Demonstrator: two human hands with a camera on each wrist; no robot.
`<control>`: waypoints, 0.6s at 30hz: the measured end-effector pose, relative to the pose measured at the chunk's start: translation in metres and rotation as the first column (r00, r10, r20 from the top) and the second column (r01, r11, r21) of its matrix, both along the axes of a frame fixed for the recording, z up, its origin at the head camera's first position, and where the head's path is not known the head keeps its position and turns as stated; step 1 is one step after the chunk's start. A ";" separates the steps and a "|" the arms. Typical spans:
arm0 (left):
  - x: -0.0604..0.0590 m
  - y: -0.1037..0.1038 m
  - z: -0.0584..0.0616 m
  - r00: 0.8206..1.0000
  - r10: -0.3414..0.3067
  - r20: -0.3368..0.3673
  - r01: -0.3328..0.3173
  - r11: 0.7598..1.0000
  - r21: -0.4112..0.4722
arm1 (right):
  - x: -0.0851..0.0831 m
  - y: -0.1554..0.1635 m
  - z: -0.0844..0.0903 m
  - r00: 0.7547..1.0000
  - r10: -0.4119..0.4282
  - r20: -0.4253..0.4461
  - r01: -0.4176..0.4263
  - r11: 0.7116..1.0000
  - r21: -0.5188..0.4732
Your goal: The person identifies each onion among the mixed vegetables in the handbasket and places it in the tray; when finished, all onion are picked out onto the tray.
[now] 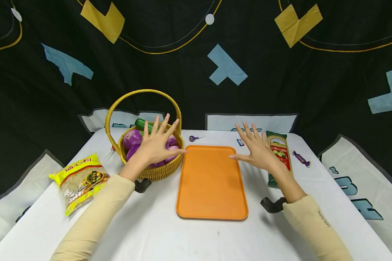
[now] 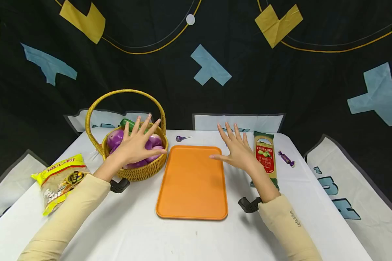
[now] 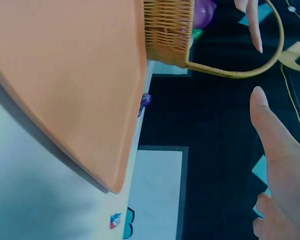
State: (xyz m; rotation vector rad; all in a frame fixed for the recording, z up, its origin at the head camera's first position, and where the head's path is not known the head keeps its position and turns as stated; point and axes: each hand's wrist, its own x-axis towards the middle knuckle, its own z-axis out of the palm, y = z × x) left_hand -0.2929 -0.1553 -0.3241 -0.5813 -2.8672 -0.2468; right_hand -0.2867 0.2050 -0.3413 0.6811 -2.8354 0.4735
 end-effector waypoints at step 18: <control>0.027 -0.085 0.017 0.980 -0.093 0.177 0.067 0.987 0.147 | 0.002 0.030 -0.048 0.976 0.111 0.189 -0.054 0.957 -0.284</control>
